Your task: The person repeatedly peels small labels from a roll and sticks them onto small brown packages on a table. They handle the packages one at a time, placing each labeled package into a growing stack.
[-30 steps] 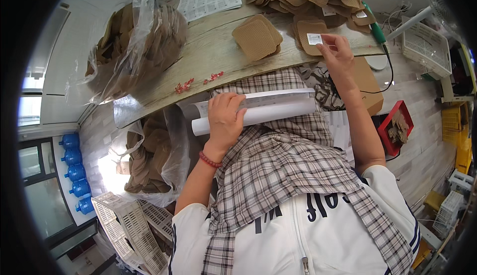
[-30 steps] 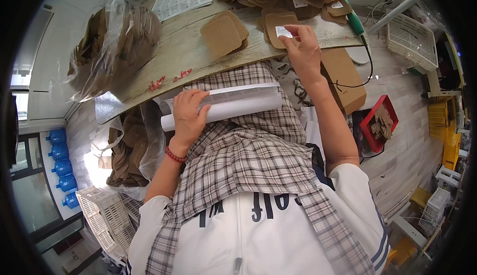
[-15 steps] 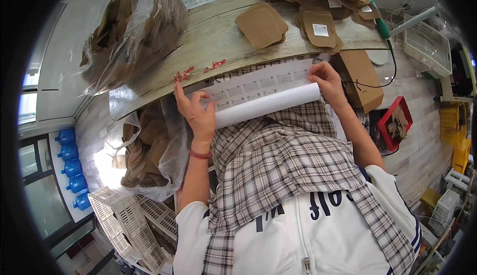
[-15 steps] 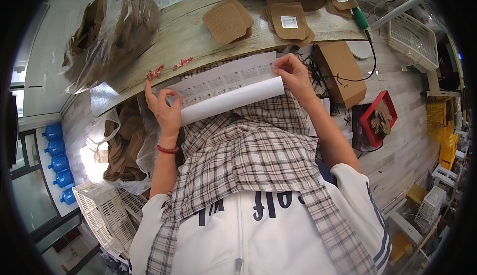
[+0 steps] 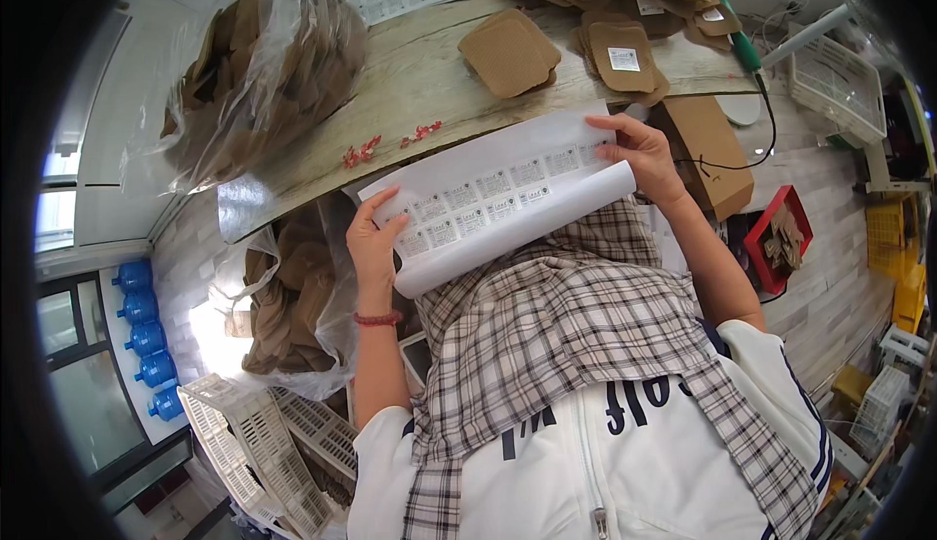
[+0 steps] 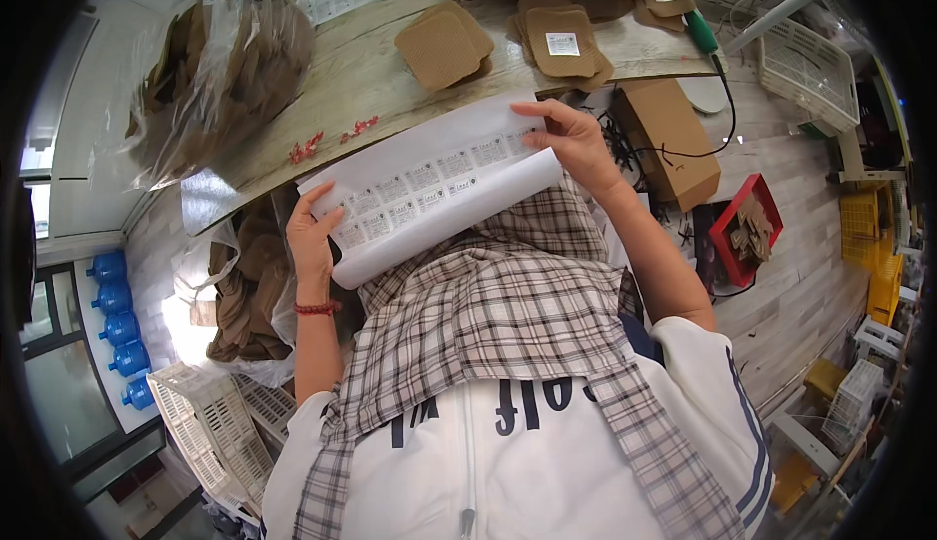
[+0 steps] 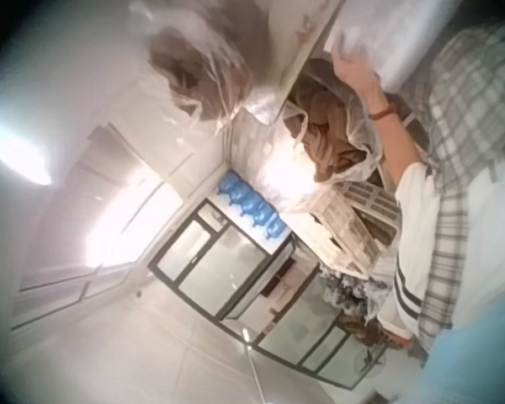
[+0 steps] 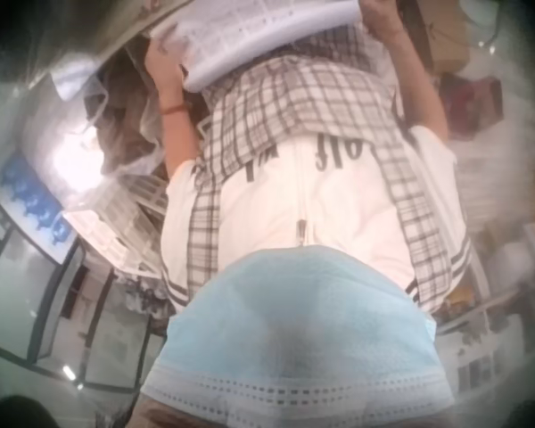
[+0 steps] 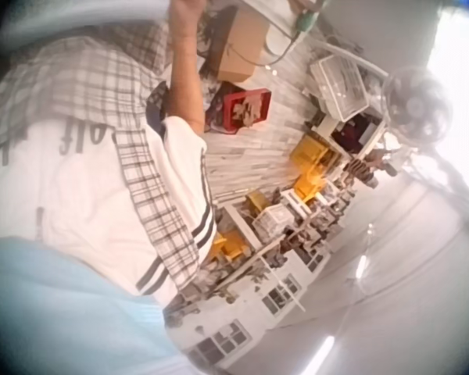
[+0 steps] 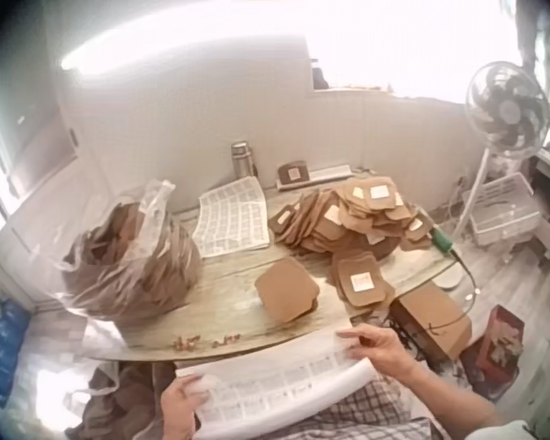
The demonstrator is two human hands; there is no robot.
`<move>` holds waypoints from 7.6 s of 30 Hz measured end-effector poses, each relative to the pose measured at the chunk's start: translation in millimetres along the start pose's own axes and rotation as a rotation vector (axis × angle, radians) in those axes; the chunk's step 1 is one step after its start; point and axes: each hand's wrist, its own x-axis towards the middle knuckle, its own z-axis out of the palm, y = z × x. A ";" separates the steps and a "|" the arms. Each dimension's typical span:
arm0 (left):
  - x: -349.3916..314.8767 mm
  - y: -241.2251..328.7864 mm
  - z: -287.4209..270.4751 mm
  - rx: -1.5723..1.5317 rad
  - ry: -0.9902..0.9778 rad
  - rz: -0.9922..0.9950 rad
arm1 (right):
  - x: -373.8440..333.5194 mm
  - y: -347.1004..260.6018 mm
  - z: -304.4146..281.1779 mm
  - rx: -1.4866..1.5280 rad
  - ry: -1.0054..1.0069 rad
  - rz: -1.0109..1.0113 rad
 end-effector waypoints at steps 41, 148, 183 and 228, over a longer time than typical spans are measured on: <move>26.6 14.5 -17.8 1.886 -0.438 0.031 | 17.4 24.4 28.6 -0.834 -0.157 -0.511; 113.8 39.2 144.6 0.797 -0.421 0.639 | 210.8 -5.7 30.9 -0.514 -0.075 0.204; 106.5 36.0 159.2 0.984 -0.357 0.670 | 197.0 7.3 48.8 -0.901 0.333 -0.391; 53.0 57.7 130.1 0.708 -0.377 0.473 | 132.2 -31.9 -23.8 -0.420 0.763 -0.362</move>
